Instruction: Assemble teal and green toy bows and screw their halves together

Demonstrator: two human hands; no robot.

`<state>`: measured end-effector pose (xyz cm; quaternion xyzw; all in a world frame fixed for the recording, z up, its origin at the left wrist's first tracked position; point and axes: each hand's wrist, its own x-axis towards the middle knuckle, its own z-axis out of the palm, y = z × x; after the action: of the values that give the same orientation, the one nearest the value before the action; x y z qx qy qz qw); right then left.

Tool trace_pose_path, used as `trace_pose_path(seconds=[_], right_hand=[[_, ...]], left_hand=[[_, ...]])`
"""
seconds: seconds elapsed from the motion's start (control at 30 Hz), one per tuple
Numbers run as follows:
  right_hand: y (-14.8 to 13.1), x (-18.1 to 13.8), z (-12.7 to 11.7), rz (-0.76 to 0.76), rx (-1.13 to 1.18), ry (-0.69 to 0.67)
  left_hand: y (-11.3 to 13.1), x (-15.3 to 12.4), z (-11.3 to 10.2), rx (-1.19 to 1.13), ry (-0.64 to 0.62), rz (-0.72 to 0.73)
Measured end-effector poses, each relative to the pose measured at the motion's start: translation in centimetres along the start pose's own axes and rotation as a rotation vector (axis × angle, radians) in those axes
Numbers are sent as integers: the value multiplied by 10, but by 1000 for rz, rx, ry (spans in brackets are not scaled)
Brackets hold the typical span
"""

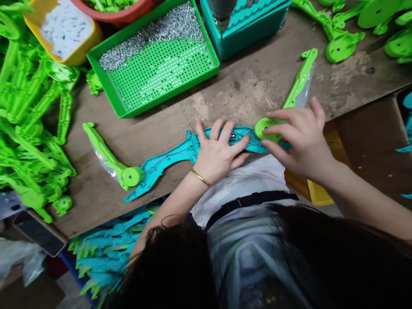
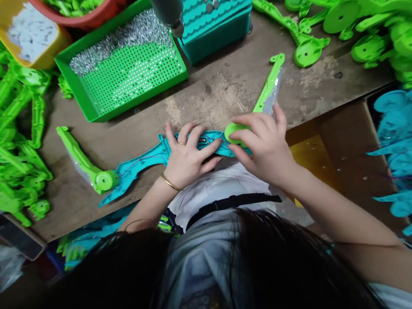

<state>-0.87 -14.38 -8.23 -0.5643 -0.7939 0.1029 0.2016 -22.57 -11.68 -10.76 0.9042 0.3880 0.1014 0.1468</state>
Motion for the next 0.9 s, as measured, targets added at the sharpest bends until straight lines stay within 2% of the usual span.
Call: trace_pose_path(seconds=[0.17, 0.4, 0.63, 0.77, 0.9], right_hand=[[8, -15, -11, -87, -110, -73], [1, -21, 1, -226, -257, -62], [-4, -14, 12, -193, -239, -93], [0, -11, 3, -151, -119, -148], [4, -6, -6, -63, -69, -102]], left_hand=[[0, 1, 0, 21, 33, 22], [1, 2, -1, -36, 5, -9], [-3, 0, -1, -51, 28, 55], [-4, 0, 0, -27, 43, 84], [-4, 1, -2, -31, 18, 84]])
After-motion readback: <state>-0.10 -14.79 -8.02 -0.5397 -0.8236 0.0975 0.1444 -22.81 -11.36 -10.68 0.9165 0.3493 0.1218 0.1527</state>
